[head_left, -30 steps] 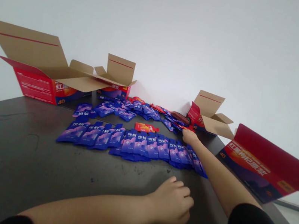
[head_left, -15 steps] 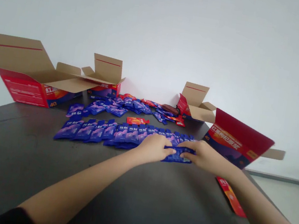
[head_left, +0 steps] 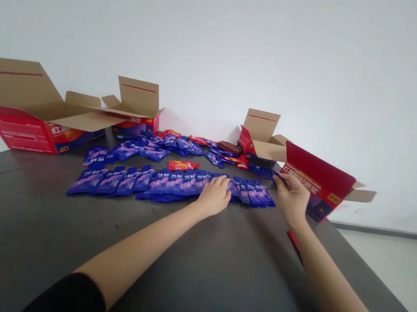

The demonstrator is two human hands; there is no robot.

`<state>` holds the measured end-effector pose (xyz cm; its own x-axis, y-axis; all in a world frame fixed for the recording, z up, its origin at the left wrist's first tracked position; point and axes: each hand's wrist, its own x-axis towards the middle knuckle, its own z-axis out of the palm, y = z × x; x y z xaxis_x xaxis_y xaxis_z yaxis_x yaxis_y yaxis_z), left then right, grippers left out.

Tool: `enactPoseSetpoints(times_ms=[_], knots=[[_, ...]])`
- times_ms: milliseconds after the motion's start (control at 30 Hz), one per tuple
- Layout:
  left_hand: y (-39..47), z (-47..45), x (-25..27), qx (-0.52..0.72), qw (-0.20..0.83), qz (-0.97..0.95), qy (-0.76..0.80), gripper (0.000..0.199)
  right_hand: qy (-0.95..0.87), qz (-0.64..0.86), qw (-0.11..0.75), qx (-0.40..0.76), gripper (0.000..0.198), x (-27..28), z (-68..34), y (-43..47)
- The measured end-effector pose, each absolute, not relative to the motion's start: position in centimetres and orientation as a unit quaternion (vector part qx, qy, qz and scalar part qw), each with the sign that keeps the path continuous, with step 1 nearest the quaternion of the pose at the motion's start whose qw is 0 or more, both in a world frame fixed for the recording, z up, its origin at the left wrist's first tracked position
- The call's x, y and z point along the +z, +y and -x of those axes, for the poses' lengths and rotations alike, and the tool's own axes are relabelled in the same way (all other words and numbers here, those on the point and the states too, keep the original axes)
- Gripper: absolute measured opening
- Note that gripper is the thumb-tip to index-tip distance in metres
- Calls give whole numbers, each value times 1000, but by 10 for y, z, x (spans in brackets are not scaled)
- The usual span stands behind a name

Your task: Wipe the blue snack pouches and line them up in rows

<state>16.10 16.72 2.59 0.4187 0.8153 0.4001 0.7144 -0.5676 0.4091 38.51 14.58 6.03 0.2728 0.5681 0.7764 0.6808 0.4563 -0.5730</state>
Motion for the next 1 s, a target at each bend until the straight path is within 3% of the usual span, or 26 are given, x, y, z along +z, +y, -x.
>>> enactPoseSetpoints(times_ms=[200, 467, 700, 1000], knots=[[179, -167, -5, 245, 13, -877, 412, 43, -710, 472, 518, -74, 28, 1, -387, 193], [149, -164, 11, 240, -24, -922, 305, 27, -780, 461, 418, -66, 41, -25, -381, 216], [101, -141, 10, 186, 37, -963, 191, 17, -799, 480, 359, -33, 39, -35, -373, 207], [58, -84, 8, 171, 107, -963, 180, 39, -764, 555, 324, -59, 37, 3, -360, 221]])
